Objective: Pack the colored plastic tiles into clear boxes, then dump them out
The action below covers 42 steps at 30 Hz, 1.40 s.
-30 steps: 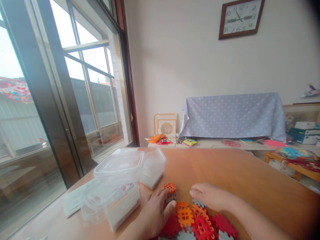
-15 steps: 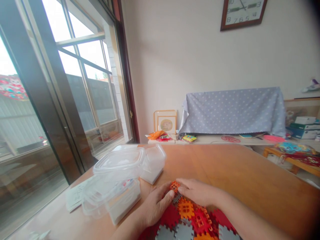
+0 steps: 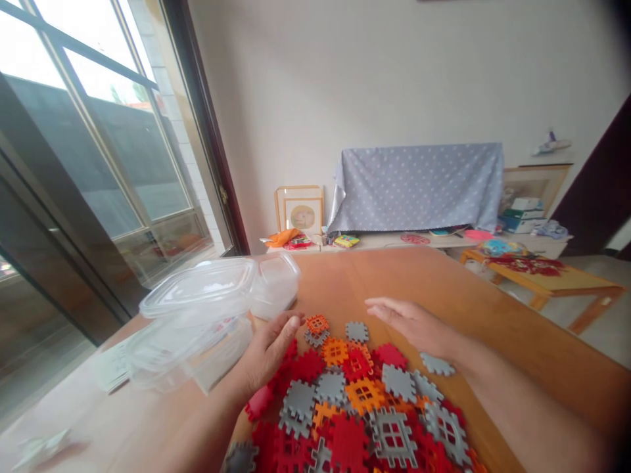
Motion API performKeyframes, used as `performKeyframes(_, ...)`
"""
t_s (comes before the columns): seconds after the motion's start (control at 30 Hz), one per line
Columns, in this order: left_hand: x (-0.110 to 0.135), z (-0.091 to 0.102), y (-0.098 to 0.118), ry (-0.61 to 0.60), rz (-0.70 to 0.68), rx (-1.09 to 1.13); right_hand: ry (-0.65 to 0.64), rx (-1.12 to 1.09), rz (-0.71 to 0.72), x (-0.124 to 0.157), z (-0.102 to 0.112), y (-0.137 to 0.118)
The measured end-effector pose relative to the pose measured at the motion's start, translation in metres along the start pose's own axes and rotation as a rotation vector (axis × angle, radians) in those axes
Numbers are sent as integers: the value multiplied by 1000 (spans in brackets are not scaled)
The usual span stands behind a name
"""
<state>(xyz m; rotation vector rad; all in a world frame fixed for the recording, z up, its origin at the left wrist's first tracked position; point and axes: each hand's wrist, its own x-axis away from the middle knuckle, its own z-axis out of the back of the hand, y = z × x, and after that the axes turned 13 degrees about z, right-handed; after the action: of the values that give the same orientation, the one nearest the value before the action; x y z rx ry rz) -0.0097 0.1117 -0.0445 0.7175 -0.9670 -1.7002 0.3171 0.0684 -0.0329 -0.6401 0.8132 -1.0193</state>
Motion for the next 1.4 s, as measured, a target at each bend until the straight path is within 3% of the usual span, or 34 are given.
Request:
performKeyframes(0.13,4,5,6,23,0,-6,64,3,-70,35,14,7)
performKeyframes(0.33,10,18,10,88,49,-18,180,96,-188,77,42,42)
performKeyframes(0.43,15,23,8,85,83,-62,114,179,-238,96,48,56)
performKeyframes(0.57,30,24,4,53,142,-143,-24,297,-235,112,40,72)
performKeyframes(0.77,53,18,13,-23,192,-150,-47,403,-219,114,28,96)
performKeyframes(0.93,58,5,18,72,192,-87,-61,446,-167,110,31,105)
performKeyframes(1.27,65,1,-11,163,77,-266,-60,526,-174,106,27,95)
performKeyframes(1.4,63,-3,-18,138,36,-389,-14,513,-163,104,23,97)
